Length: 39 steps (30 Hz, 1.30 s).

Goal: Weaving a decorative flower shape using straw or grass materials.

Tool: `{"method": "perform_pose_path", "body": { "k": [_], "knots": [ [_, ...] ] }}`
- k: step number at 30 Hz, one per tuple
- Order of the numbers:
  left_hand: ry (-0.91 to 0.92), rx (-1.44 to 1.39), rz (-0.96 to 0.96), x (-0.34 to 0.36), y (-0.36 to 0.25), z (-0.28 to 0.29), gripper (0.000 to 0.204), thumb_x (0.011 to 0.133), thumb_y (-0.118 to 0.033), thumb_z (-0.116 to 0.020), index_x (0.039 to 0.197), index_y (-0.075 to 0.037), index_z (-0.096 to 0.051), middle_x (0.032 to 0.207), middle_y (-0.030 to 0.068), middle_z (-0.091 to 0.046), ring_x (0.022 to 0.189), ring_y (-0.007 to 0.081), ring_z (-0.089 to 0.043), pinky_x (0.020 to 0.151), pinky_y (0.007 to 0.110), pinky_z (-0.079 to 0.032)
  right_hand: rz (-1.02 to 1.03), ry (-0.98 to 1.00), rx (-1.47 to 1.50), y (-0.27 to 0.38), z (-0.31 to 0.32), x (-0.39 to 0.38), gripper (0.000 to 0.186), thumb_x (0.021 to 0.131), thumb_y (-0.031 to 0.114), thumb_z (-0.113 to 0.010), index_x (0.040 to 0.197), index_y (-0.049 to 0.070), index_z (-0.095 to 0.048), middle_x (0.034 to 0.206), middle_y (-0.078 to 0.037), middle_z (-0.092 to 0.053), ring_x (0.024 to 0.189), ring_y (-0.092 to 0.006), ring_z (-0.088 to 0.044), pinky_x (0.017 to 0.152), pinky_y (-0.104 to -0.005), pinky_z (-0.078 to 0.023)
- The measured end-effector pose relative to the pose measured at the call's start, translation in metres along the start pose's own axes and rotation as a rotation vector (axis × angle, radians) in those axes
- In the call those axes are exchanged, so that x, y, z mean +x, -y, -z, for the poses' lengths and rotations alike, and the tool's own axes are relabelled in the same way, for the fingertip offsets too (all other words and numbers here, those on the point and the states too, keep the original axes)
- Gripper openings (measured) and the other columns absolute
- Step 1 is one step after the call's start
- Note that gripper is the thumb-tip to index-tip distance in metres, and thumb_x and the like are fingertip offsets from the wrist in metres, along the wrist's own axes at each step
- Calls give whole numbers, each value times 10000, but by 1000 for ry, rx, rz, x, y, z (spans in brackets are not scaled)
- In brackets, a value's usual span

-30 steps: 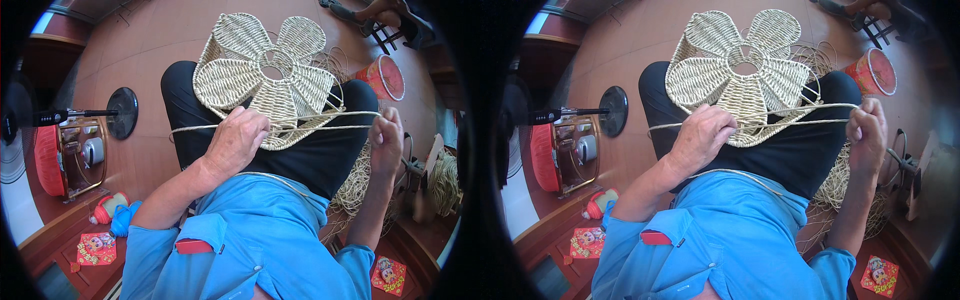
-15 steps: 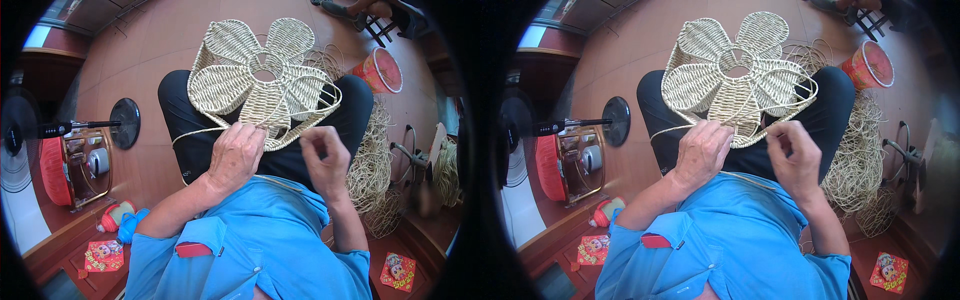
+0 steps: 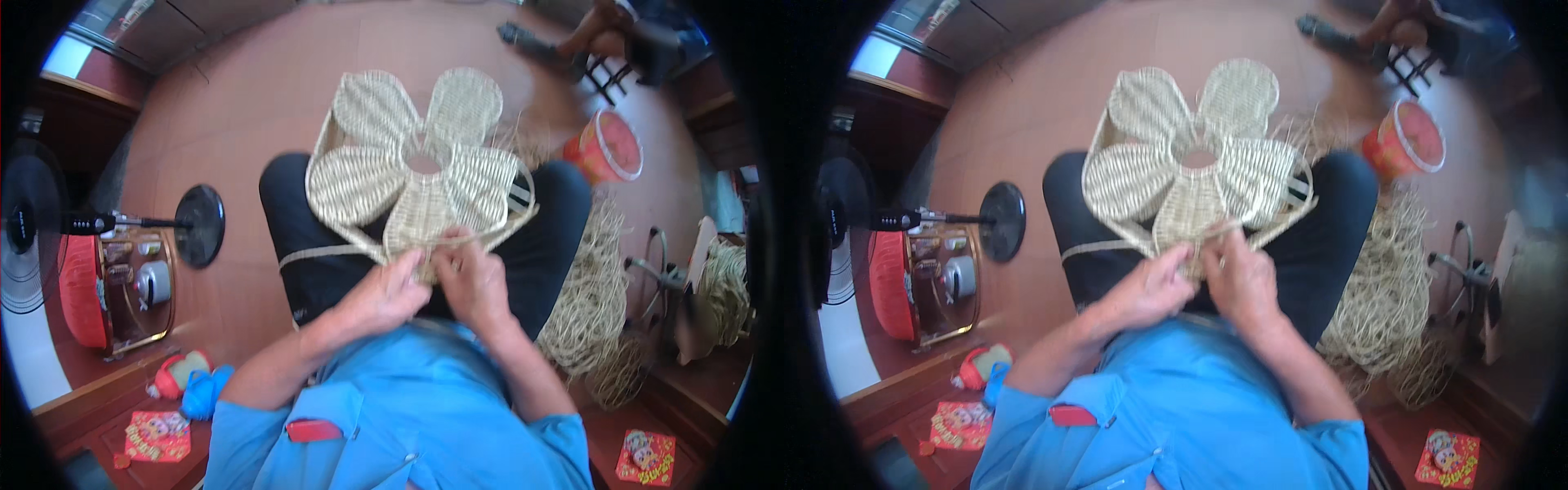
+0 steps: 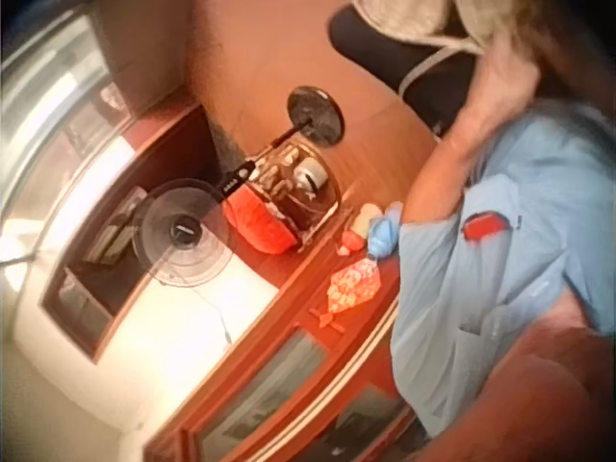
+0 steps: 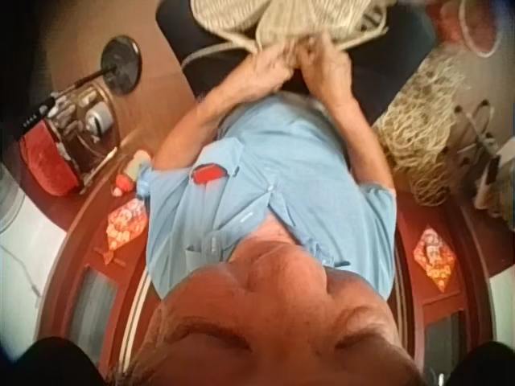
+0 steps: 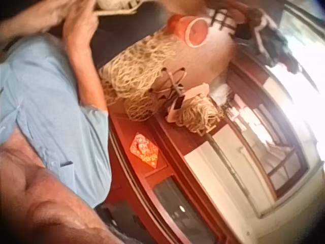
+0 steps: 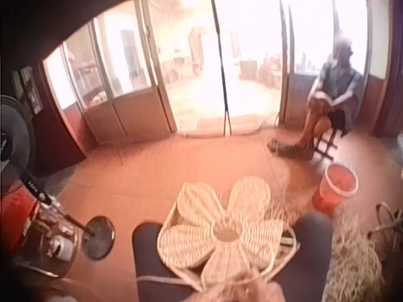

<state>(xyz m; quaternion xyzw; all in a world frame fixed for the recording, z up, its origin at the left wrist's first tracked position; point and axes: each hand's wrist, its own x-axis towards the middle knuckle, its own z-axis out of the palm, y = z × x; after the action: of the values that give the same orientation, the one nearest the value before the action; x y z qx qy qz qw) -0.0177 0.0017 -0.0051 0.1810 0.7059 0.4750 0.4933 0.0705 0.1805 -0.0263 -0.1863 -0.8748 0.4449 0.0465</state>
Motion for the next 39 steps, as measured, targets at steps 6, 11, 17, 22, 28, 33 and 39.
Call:
{"method": "perform_pose_path", "body": {
  "k": [6,11,17,22,28,33,39],
  "knots": [
    [-150,549,-141,-9,-1,-7,492,1015,-216,-728,1420,-4,-545,804,210,-724,750,379,-751,699,499,-588,49,-116,19,4,-12,-4,313,949,35,-775,1199,48,-588,924,-144,-792,827,-369,-810,675,-469,-627],
    [-336,771,-276,-24,-18,-15,399,1030,-202,-735,1373,-48,-602,921,205,-768,848,416,-775,726,525,-616,-112,-150,458,-2,-14,-14,359,923,-6,-784,1125,58,-495,979,-82,-743,651,-84,-639,567,-272,-527],
    [-395,738,-466,-2,-1,-20,216,1021,-141,-727,1223,-79,-681,929,145,-726,829,371,-760,712,488,-604,-265,156,1056,-8,18,-7,282,899,-46,-591,1123,88,-484,951,-84,-704,608,-43,-475,485,-204,-326],
    [-393,715,-504,6,-1,-21,130,1007,-121,-723,1124,-63,-714,959,168,-715,878,383,-740,762,504,-587,-312,249,891,-6,56,-5,261,978,49,-707,1172,88,-537,1112,-39,-712,723,-36,-537,576,-200,-423],
    [-418,723,-565,9,-10,-23,141,1009,-156,-753,1122,-72,-757,927,127,-721,864,336,-753,763,453,-605,-304,189,783,-3,45,-11,307,1008,48,-784,1193,49,-540,1052,-45,-716,850,-45,-637,706,-198,-523],
    [-394,780,-519,9,-8,-23,142,1003,-146,-761,1123,-70,-762,910,113,-708,856,321,-750,756,440,-607,-261,95,1012,-2,33,-10,246,1002,54,-775,1106,60,-551,997,-34,-699,878,-66,-678,823,-227,-548],
    [-446,828,-593,10,-11,-26,107,1024,-154,-741,1095,-75,-756,897,105,-669,851,313,-737,739,444,-600,-110,-74,1385,-66,121,0,175,1020,55,-643,1143,98,-528,851,27,-538,782,-101,-652,897,-388,-658]
  ]
}}
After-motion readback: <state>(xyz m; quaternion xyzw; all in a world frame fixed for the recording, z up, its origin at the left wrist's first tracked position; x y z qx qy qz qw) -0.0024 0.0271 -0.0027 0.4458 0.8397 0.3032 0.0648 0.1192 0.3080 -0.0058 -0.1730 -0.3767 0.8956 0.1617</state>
